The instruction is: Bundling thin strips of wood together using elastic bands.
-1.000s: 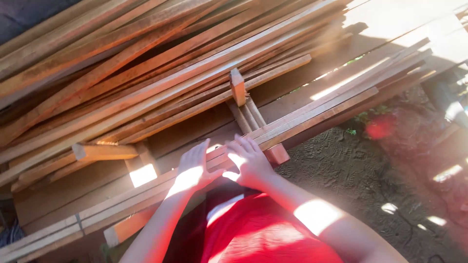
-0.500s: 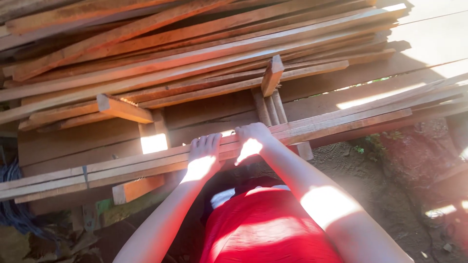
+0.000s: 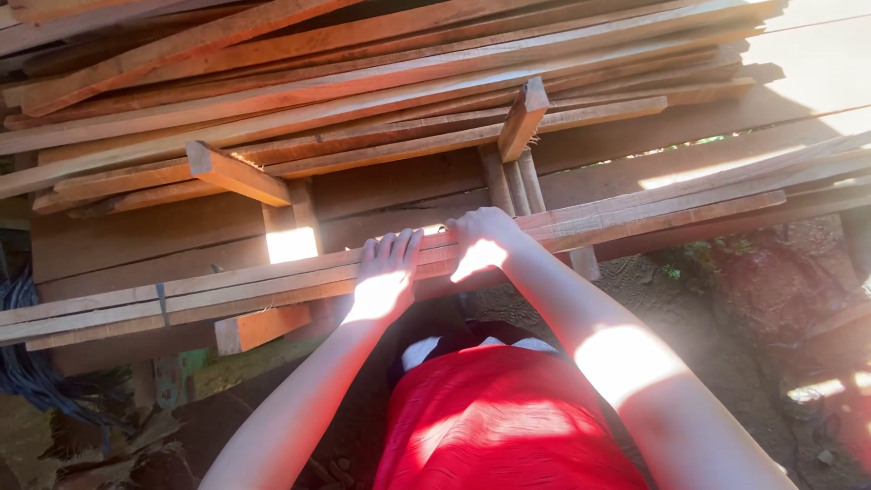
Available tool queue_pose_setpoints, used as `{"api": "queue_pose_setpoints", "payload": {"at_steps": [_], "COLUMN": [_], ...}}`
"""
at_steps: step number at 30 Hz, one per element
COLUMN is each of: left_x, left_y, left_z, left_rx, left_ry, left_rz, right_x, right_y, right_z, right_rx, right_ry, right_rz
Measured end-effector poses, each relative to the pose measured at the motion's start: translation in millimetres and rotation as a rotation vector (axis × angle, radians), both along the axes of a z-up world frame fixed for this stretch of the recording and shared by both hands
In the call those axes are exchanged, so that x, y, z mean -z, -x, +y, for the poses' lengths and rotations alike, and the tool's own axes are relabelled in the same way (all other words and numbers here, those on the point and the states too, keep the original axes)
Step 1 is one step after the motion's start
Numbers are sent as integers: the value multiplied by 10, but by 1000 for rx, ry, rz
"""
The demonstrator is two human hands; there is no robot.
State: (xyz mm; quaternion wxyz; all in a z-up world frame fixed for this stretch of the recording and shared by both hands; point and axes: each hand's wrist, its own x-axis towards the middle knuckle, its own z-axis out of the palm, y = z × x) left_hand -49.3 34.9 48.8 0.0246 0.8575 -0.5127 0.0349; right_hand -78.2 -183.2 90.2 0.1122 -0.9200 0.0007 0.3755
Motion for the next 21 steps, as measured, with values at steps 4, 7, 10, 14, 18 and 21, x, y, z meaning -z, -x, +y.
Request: {"api": "queue_pose_setpoints", "payload": {"at_steps": [4,7,10,14,18,21], "left_x": [34,-38,-355,-553,-934,-1320], "left_y": [15,-4,-64,-203,-386,-555], "left_z": [18,-26,-95,61,528,1085], "left_rx": [-16,-41,-129,-219,-512,-516], "left_ry": [17,46,42,250,499,895], "left_rz": [4,13,250,625,862,603], "right_x": [135,205,198,280,517,126], "right_y": [77,133,242,217,-107,-664], "right_z": [-8,-32,-12,204,639,1278], "right_rx": [33,62,46,229,199,221], "right_ry": [-29,-67,-226,-298,-435,-480], "right_rz": [-42,-164,-472,-614,-585,-482]}}
